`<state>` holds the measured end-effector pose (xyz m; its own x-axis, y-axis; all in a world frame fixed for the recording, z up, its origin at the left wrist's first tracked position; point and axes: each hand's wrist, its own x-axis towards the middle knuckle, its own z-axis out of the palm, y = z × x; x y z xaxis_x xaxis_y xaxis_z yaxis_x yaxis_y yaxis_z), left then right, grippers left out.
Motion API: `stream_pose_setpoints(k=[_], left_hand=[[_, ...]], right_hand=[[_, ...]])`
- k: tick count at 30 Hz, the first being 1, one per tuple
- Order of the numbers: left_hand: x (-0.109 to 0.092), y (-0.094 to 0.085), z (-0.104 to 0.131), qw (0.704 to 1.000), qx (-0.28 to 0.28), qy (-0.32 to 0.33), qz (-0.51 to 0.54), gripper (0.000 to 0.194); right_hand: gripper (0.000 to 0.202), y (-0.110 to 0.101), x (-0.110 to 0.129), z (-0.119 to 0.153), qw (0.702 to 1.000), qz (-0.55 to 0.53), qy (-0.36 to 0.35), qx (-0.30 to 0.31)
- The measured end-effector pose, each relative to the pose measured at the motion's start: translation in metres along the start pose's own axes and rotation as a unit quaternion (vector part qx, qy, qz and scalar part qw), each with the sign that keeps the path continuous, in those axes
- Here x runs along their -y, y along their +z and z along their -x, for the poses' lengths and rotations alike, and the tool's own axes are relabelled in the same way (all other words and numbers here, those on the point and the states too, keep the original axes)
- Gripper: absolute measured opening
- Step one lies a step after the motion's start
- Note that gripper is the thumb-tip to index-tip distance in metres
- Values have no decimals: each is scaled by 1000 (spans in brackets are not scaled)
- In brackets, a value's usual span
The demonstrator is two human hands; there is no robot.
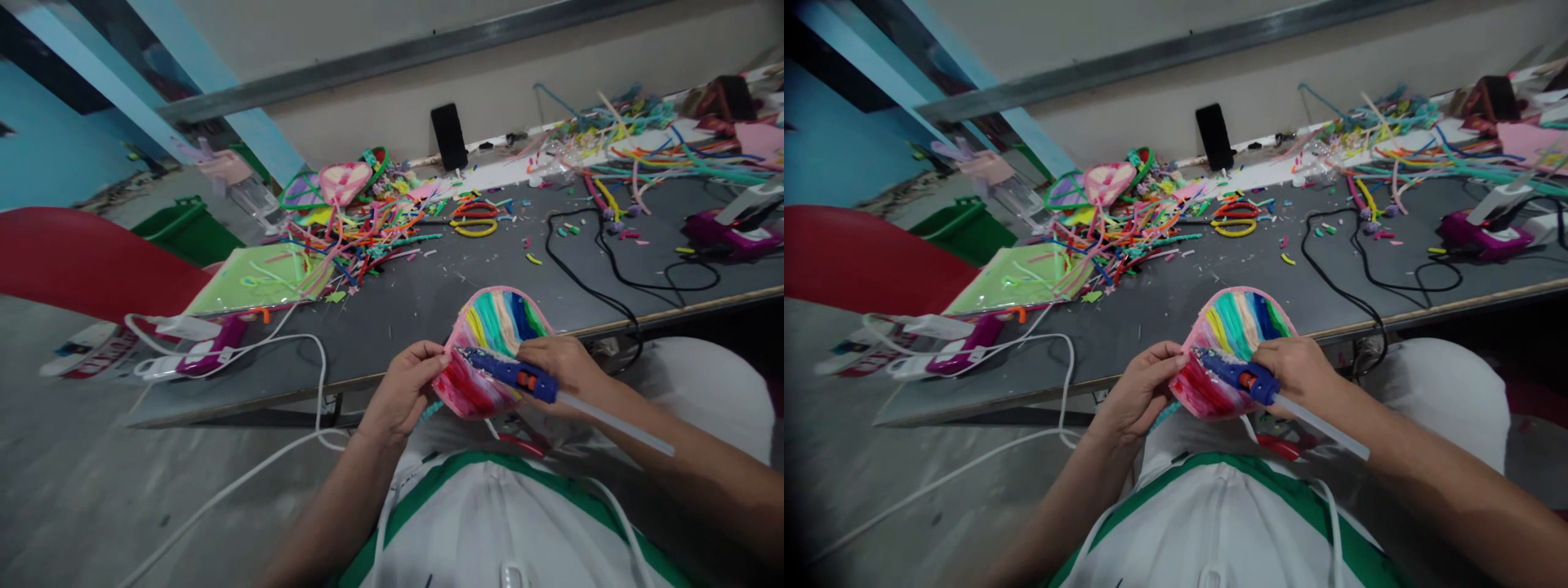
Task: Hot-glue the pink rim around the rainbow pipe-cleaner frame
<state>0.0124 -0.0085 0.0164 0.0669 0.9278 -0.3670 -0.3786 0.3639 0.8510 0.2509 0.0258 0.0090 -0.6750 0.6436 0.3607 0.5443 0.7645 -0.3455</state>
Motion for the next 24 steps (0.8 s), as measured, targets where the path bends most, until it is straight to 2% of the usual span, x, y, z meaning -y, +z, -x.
stream_pose_setpoints(k=[13, 24], left_hand=[[0, 0, 0, 1000, 13, -1, 8, 21], [1, 0, 0, 1000, 9, -4, 6, 23]], right_hand=[[9, 2, 3, 4, 997, -74, 9, -20], [18, 3, 5, 2, 1000, -29, 0, -5]])
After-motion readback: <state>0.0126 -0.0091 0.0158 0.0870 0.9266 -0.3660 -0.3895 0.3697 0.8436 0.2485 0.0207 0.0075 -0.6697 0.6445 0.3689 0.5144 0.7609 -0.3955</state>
